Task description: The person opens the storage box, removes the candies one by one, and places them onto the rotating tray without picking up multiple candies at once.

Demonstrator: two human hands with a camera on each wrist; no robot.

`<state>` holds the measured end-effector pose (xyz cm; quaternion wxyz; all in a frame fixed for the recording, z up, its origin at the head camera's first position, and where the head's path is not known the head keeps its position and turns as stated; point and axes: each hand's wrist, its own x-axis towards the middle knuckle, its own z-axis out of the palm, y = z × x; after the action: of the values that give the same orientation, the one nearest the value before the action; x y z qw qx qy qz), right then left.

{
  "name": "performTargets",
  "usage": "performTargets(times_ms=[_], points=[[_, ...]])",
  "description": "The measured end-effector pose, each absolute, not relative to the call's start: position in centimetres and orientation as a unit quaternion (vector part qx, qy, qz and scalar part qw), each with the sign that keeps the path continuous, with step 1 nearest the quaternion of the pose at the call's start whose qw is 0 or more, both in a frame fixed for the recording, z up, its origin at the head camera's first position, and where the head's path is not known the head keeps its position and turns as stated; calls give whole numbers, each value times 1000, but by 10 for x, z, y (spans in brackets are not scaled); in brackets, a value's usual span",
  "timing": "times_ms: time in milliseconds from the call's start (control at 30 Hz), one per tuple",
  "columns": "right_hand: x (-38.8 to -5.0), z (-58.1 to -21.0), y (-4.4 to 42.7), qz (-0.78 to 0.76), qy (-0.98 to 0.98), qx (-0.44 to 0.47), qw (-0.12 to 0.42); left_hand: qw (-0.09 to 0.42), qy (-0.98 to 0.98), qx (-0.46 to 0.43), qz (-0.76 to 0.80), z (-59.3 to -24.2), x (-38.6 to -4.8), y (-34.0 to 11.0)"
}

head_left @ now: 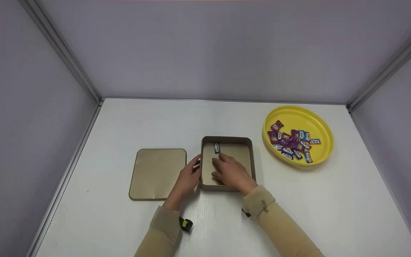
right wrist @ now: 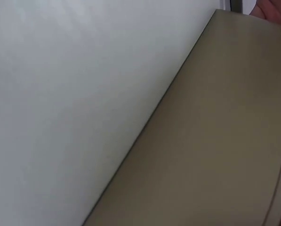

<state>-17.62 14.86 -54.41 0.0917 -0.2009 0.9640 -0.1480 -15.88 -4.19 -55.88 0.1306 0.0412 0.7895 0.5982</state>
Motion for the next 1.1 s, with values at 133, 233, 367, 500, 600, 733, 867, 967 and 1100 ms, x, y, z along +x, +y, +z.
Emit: performTargets(times_ms=[133,233,367,500,600,733,867,967,1100], points=[[-180,-544,147,-148,964,-199,100,134,781,50,607,-560,-158,-45],[-184,-545,145,-138,966,-189,111,135,780,56,608,-561,-158,-46],[-188,-546,143,-127,968,-182,119,137,773,62,616,-562,-158,-48],[-190,-549,142,-105,970,-186,120,145,763,59,627,-561,-159,-48],[-190,-550,143,-100,970,-189,118,148,763,56,627,-561,-158,-48],[-188,-547,148,-110,967,-193,124,147,766,55,624,-561,-159,-47],[-185,-543,153,-115,965,-203,118,146,766,53,624,-561,-158,-48],[-182,-542,158,-113,964,-218,99,149,761,53,630,-562,-158,-48],[-179,-542,164,-103,966,-225,79,145,762,58,629,-563,-158,-48]])
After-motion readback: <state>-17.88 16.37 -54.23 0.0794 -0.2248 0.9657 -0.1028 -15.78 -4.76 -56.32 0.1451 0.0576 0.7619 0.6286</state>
